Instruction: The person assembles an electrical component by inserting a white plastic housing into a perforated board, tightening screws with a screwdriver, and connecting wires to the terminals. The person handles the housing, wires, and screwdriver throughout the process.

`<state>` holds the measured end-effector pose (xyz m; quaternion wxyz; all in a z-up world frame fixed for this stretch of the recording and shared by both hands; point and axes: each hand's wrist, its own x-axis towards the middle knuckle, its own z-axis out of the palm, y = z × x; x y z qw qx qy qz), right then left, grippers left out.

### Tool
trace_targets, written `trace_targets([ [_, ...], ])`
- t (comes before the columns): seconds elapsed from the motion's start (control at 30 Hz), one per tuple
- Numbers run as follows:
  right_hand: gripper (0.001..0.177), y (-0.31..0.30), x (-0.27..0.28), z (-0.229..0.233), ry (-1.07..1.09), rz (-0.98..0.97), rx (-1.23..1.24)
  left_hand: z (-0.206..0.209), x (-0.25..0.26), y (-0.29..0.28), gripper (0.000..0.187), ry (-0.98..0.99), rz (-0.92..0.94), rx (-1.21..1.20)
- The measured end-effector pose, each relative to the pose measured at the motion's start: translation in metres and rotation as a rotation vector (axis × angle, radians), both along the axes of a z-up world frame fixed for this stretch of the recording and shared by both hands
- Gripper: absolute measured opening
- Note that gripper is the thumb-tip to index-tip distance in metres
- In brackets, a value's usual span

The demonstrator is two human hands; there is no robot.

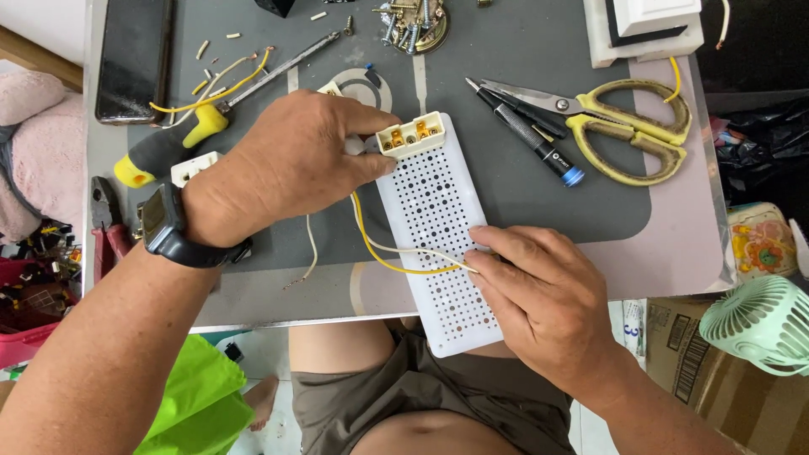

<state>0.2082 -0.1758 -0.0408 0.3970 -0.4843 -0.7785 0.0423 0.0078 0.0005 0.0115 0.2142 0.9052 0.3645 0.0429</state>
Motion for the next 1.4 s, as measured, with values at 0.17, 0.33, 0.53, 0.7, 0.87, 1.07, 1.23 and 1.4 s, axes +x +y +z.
trace_targets([
  [0.17,0.006,0.001,-0.001,0.003,0.026,-0.001,0.013,0.003,-0.009,-0.01,0.033,-0.062,0.031,-0.021],
  [0.33,0.011,-0.005,-0.001,0.023,0.042,-0.015,0.078,0.046,-0.026,-0.062,0.046,-0.174,-0.039,0.428],
  [0.53,0.01,-0.019,-0.02,0.041,0.214,0.004,0.057,0.064,-0.022,-0.099,0.061,-0.063,-0.291,-0.246],
  [0.7,0.012,-0.032,-0.021,0.032,0.371,-0.046,0.031,0.062,-0.009,-0.098,0.027,0.258,-0.208,-0.226],
  [0.87,0.014,-0.042,-0.021,0.033,0.523,-0.218,-0.045,0.093,0.017,-0.102,0.072,0.717,-0.018,-0.305],
  [1.07,0.014,-0.048,-0.008,0.025,0.564,-0.311,-0.08,0.11,-0.002,-0.093,0.023,0.661,-0.021,-0.258],
  [1.23,0.007,-0.074,-0.003,0.021,0.364,-0.359,-0.238,0.158,0.014,-0.088,0.046,0.687,0.453,-0.332],
  [1.4,0.015,-0.088,-0.005,-0.005,0.359,-0.379,-0.34,0.153,0.03,-0.073,0.039,0.877,0.395,-0.319],
])
